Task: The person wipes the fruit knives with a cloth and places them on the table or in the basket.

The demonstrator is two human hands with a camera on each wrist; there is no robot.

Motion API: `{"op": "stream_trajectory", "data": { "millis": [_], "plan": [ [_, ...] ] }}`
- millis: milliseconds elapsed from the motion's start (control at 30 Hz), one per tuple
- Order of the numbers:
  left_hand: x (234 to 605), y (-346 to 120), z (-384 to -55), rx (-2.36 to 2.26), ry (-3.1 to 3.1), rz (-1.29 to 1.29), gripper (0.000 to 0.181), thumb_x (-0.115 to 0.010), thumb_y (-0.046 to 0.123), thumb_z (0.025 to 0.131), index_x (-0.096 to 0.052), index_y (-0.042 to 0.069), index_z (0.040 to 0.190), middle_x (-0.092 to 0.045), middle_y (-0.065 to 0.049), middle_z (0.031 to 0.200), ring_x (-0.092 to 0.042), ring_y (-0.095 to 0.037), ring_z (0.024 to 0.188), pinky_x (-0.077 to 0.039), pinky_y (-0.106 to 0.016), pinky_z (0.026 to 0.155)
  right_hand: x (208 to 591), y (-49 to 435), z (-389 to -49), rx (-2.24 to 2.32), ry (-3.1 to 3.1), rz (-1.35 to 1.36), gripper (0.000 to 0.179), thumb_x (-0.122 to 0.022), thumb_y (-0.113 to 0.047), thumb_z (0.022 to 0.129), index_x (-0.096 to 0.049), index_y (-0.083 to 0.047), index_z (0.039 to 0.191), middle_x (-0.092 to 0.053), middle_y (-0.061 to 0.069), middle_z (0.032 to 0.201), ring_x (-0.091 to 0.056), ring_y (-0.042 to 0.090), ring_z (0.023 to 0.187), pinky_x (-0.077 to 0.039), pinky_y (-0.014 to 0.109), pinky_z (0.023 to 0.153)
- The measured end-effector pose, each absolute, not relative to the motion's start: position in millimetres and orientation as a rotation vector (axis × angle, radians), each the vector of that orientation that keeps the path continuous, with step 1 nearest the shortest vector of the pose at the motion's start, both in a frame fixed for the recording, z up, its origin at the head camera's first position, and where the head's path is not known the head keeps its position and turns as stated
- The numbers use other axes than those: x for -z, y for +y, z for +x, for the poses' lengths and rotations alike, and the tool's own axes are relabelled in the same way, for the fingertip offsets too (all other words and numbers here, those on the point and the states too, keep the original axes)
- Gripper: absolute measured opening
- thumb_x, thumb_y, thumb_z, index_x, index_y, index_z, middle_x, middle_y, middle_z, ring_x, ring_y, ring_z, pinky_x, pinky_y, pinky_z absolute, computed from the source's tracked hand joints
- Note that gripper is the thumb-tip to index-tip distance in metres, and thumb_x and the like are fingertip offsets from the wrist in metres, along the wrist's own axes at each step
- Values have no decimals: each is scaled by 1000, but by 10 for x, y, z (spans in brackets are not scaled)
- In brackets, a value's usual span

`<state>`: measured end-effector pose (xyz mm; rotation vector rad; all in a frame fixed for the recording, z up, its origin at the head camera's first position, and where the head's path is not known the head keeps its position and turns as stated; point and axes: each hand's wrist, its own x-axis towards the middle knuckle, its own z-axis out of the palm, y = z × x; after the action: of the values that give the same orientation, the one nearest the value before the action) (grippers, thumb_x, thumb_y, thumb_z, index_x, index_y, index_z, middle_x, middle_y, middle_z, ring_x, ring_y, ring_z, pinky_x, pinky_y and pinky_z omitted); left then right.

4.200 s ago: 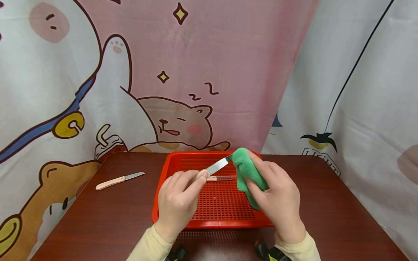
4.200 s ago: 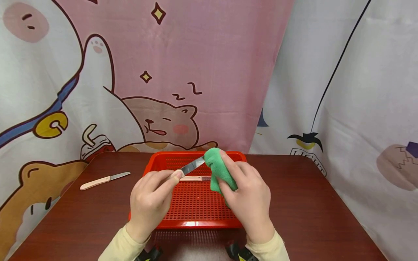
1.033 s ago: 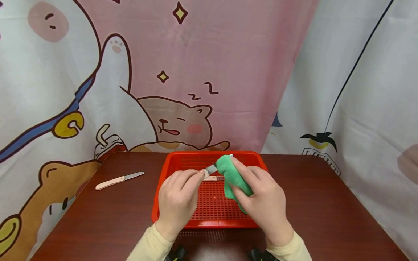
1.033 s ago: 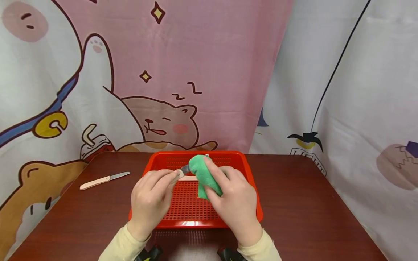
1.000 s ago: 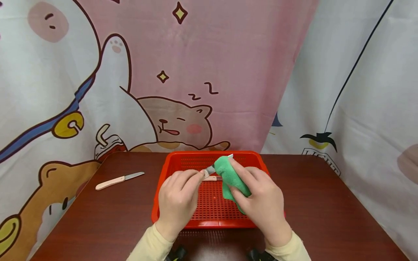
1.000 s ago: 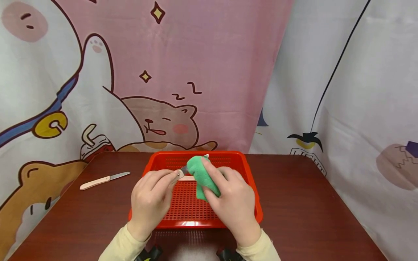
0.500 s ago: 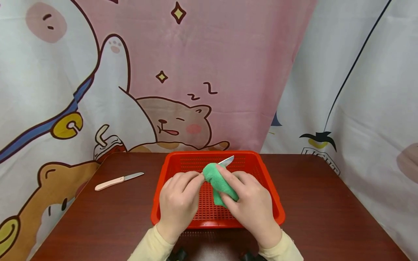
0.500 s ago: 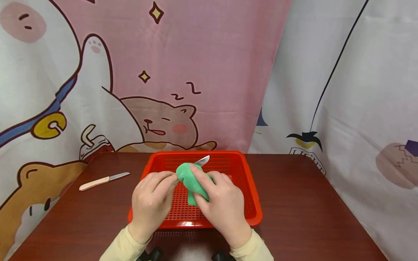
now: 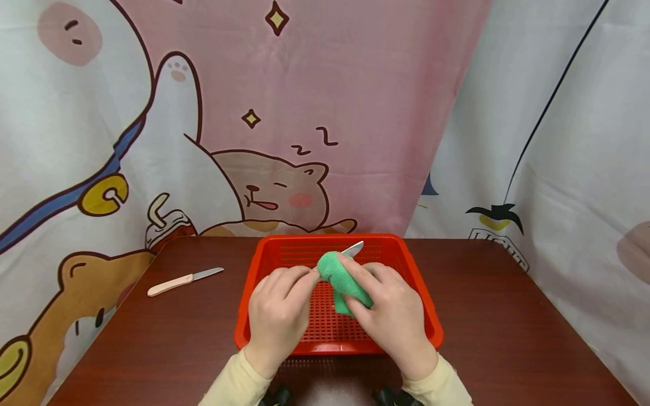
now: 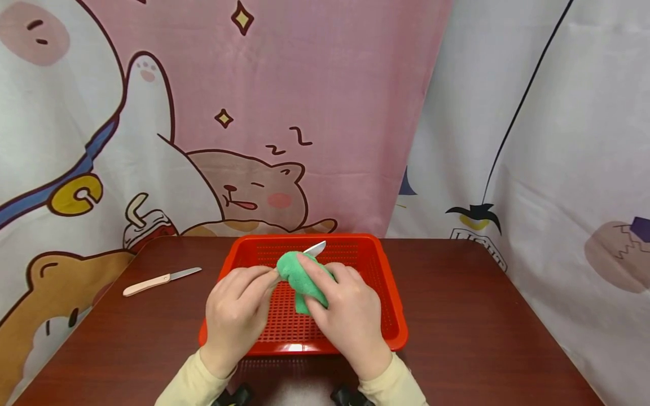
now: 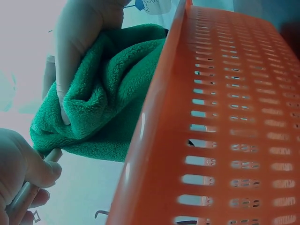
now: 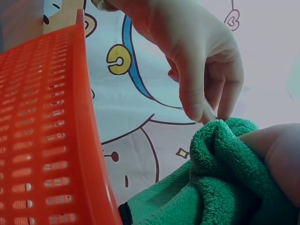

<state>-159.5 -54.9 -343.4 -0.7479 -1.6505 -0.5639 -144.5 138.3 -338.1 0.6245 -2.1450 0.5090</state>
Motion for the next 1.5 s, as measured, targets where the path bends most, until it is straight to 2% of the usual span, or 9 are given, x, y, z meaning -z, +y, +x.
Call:
{"op": "stream_trajectory", "data": {
  "millis": [133,233,500,767,1100,1300,1500],
  "plan": [
    [3445,-548,-1600,565,-1653,-747,15,-71,0,87,-75,6,100,-69,-5,88,-64,-22,69,-53,-34,56,3387,1422,-1468,-498,-2155,602,65,-83,-16,74,-63,-31,134,-65,3,95,-60,18,76,-52,34,51],
    [3452,-551,-1600,564,-1666,-742,16,-71,0,87,-75,7,101,-70,-5,89,-64,-22,70,-53,-34,57,3384,1460,-1481,-494,-2167,578,64,-82,-16,75,-62,-31,135,-65,4,94,-59,18,75,-51,34,51],
    [3444,-543,-1595,562,-1676,-734,14,-63,10,97,-76,7,101,-70,-5,88,-64,-22,69,-53,-34,56,3344,1578,-1526,-501,-2167,509,62,-79,-15,77,-63,-29,135,-66,4,93,-59,21,73,-49,35,49],
    [3442,-520,-1587,576,-1695,-744,13,-65,13,97,-76,7,101,-70,-5,88,-64,-22,69,-53,-34,57,3302,1723,-1563,-504,-2206,429,57,-78,-18,79,-63,-27,134,-66,5,94,-60,22,77,-49,39,51],
    [3458,-530,-1593,612,-1737,-776,13,-65,14,97,-75,7,102,-70,-5,90,-64,-22,71,-53,-35,59,3242,1896,-1587,-536,-2245,355,61,-81,-18,80,-61,-29,137,-67,7,97,-60,23,80,-48,42,55],
    [3468,-624,-1592,696,-1857,-814,19,-76,9,87,-73,8,106,-70,-4,95,-64,-22,79,-55,-37,66,3174,2020,-1567,-613,-2256,290,61,-81,-17,81,-61,-28,138,-68,9,100,-60,23,82,-48,44,59],
    [3295,-712,-1605,767,-1981,-896,29,-82,3,79,-72,11,105,-70,2,97,-62,-17,84,-53,-33,71,3124,2156,-1546,-706,-2286,211,60,-79,-19,84,-59,-33,139,-68,8,104,-61,24,87,-48,47,65]
  ]
}}
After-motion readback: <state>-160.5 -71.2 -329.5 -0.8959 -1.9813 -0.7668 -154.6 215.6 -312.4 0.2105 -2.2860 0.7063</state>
